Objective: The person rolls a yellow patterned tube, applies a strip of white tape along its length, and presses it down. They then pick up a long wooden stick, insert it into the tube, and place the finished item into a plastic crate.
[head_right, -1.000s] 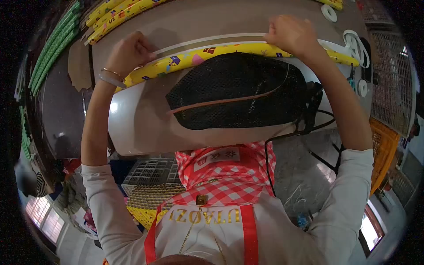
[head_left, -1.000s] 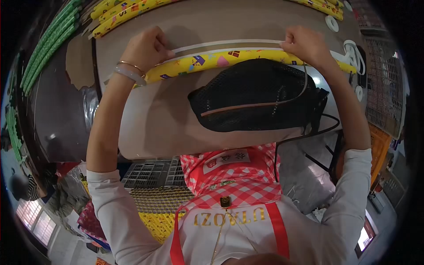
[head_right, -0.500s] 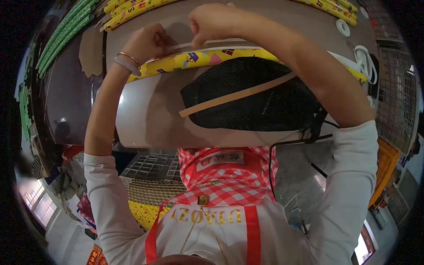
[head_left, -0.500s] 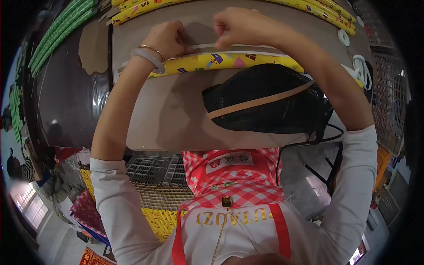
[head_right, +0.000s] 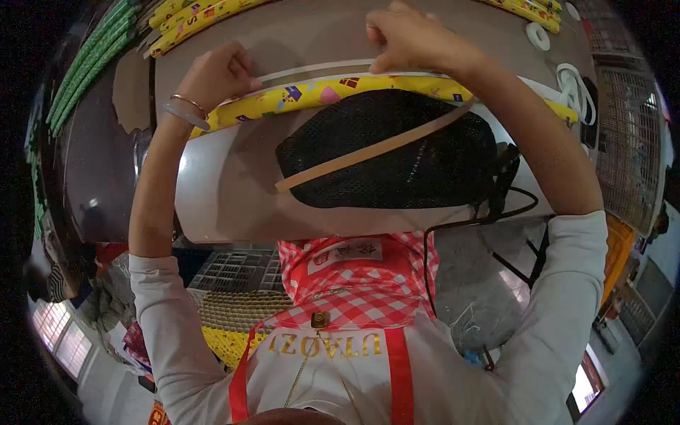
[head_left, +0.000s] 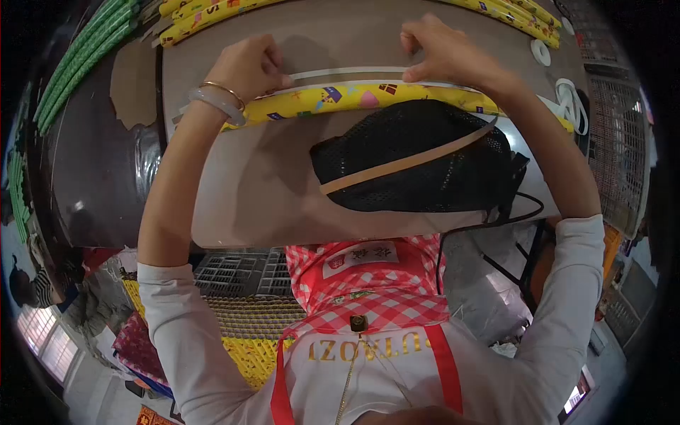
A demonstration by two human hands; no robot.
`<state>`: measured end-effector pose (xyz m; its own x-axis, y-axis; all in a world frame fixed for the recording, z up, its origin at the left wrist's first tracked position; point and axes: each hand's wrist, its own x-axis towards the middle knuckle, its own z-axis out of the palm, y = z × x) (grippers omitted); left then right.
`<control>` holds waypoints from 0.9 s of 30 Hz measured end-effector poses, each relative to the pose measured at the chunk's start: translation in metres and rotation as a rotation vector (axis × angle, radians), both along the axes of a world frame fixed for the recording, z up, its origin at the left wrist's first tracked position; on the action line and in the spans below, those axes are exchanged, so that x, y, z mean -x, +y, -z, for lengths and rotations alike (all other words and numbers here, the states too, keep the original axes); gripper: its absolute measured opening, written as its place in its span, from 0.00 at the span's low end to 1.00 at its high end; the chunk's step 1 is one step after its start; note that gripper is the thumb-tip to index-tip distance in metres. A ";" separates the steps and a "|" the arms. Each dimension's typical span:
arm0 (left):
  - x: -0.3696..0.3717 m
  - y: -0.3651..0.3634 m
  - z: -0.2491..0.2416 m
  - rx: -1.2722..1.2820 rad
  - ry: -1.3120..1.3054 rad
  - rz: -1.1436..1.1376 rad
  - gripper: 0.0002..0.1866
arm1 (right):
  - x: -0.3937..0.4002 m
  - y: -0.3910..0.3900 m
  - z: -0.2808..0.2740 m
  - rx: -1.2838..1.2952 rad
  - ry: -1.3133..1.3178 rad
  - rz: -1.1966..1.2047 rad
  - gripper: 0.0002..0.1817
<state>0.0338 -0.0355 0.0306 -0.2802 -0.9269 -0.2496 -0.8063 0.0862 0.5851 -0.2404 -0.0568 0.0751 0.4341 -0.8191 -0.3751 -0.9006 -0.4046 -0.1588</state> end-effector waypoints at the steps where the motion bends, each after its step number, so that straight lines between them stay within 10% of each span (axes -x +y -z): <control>1: -0.001 0.000 0.001 0.017 -0.019 0.007 0.17 | 0.024 -0.006 0.014 0.032 -0.164 -0.055 0.16; 5: -0.002 -0.003 0.004 -0.041 0.050 -0.025 0.16 | 0.084 -0.014 -0.010 -0.277 -0.349 0.145 0.13; 9: 0.000 -0.001 0.002 -0.030 0.055 -0.039 0.16 | 0.120 0.042 -0.032 0.125 -0.621 0.240 0.09; 17: -0.007 -0.002 0.008 -0.058 0.030 -0.035 0.16 | 0.114 0.090 -0.016 0.435 -0.285 -0.139 0.14; 19: -0.005 -0.002 0.006 -0.086 0.017 -0.060 0.16 | 0.116 0.085 -0.012 0.150 -0.680 0.430 0.13; 27: -0.007 -0.004 0.002 -0.073 -0.026 -0.015 0.15 | 0.150 0.071 0.003 -0.364 -1.213 0.851 0.23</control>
